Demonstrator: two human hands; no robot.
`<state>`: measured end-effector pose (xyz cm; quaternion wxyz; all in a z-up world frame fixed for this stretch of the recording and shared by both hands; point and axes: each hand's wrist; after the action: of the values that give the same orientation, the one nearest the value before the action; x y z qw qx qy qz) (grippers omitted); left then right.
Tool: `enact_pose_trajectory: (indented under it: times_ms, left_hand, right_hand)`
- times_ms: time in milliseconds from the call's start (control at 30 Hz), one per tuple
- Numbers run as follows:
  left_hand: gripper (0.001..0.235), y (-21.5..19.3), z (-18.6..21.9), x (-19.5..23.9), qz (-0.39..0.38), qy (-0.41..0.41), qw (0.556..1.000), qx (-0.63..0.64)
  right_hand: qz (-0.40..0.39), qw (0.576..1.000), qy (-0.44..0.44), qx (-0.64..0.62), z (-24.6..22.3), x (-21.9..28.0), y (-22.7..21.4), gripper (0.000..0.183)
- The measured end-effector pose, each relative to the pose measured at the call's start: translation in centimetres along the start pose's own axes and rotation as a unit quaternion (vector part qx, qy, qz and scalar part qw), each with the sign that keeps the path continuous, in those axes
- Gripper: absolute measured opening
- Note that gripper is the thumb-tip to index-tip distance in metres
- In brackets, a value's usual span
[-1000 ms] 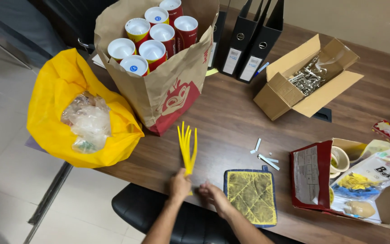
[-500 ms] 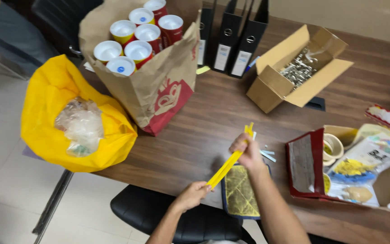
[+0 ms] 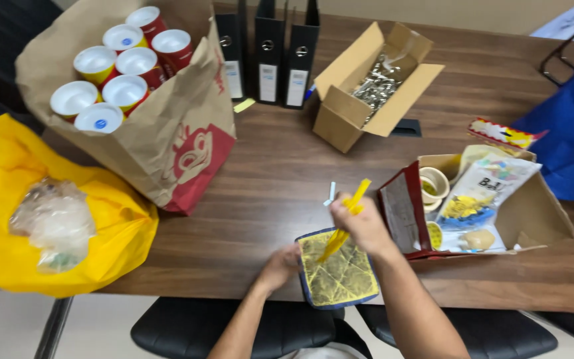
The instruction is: The person organizes and packs various items into a cardboard box. They place a roll of tape, a yellow cloth, a package of purple balloons, and a package of blue balloons into the box. They also gather and place yellow and blue balloons and yellow sticks into the box. Finally, they handle a box of metal clips.
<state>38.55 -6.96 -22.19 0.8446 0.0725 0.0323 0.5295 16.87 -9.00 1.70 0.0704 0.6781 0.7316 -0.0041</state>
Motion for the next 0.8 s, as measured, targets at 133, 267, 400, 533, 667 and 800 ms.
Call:
enact_pose_trajectory:
  times_ms: [133,267,400,533,667,800]
  left_hand:
    - [0.046,0.7,9.7,-4.1,0.081,-0.028,0.976,0.2]
    - [0.052,2.1,26.4,-2.0,0.012,0.187,0.98,0.067]
    - [0.034,2.8,30.6,-2.4,-0.018,0.313,0.941,-0.126]
    - [0.016,3.2,29.8,-2.5,-0.028,0.268,0.955,-0.124]
    - [0.016,3.8,30.9,-1.8,-0.039,0.276,0.953,-0.119]
    - [0.016,3.9,31.3,-1.5,-0.049,0.268,0.955,-0.119]
  right_hand:
    - [-0.03,0.989,-0.005,0.143,-0.4,1.2,1.0,0.022]
    - [-0.07,0.982,0.02,0.176,-0.3,2.0,1.7,0.015]
    - [-0.117,0.985,0.035,0.122,1.0,2.8,1.5,0.015]
    - [-0.101,0.982,-0.006,0.159,2.5,3.4,0.9,0.015]
    - [-0.109,0.989,-0.03,0.097,3.0,3.8,1.0,0.022]
    - [-0.142,0.99,0.004,-0.011,5.7,4.1,1.1,0.026]
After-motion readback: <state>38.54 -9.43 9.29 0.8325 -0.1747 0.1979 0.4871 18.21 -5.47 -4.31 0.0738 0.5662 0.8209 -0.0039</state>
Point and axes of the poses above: each hand's wrist, its own x-axis away from the middle knuckle, its own y-axis out of the palm, z = x × y, and after that the axes turned 8 degrees about z, right-handed
